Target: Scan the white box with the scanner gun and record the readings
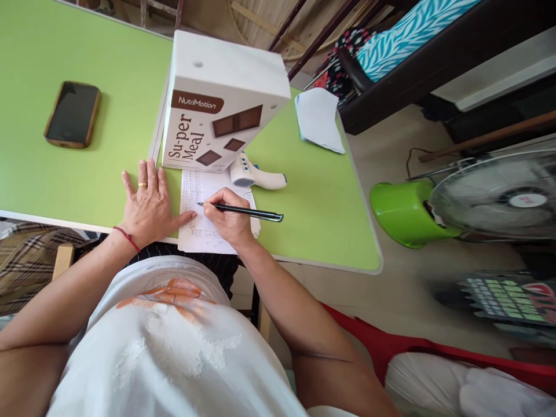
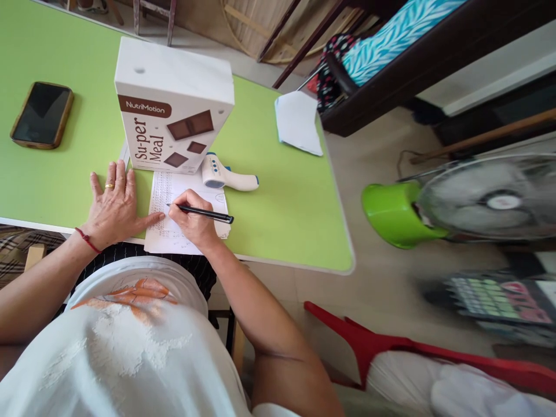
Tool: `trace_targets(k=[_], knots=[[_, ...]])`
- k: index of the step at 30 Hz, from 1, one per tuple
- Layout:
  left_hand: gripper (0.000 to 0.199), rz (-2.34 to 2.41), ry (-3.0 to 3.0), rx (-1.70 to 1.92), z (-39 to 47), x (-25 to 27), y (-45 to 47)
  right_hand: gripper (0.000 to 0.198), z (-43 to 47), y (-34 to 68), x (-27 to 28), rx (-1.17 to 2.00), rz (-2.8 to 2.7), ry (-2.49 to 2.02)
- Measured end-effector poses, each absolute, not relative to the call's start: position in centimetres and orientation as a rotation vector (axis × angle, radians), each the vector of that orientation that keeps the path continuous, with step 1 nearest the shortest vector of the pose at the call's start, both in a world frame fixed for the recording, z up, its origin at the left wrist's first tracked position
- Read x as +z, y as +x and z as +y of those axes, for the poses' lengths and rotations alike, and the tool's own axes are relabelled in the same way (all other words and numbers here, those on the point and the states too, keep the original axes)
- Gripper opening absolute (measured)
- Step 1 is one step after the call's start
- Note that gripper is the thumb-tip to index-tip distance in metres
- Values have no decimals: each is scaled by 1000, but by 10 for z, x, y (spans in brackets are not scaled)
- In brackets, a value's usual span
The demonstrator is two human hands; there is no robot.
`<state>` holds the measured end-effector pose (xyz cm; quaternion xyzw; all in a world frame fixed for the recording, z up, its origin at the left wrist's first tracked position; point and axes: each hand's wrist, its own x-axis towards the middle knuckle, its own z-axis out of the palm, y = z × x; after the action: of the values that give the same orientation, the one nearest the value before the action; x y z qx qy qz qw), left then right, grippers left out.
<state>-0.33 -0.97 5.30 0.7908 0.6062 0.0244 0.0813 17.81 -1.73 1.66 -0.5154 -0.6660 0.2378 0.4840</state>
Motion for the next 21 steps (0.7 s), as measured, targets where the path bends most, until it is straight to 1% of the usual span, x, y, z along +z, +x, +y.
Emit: trace_targets(k=[7, 13, 21], knots=[[112, 1815, 2354, 90, -9, 53, -4, 12, -17, 178, 16, 543, -1593, -1286], [113, 1810, 2359, 98, -9, 53, -4, 12, -17, 178, 16, 574, -1619, -1295], [110, 1811, 2370, 111, -10, 52, -5, 12, -17, 178, 17, 568, -1610, -1282]])
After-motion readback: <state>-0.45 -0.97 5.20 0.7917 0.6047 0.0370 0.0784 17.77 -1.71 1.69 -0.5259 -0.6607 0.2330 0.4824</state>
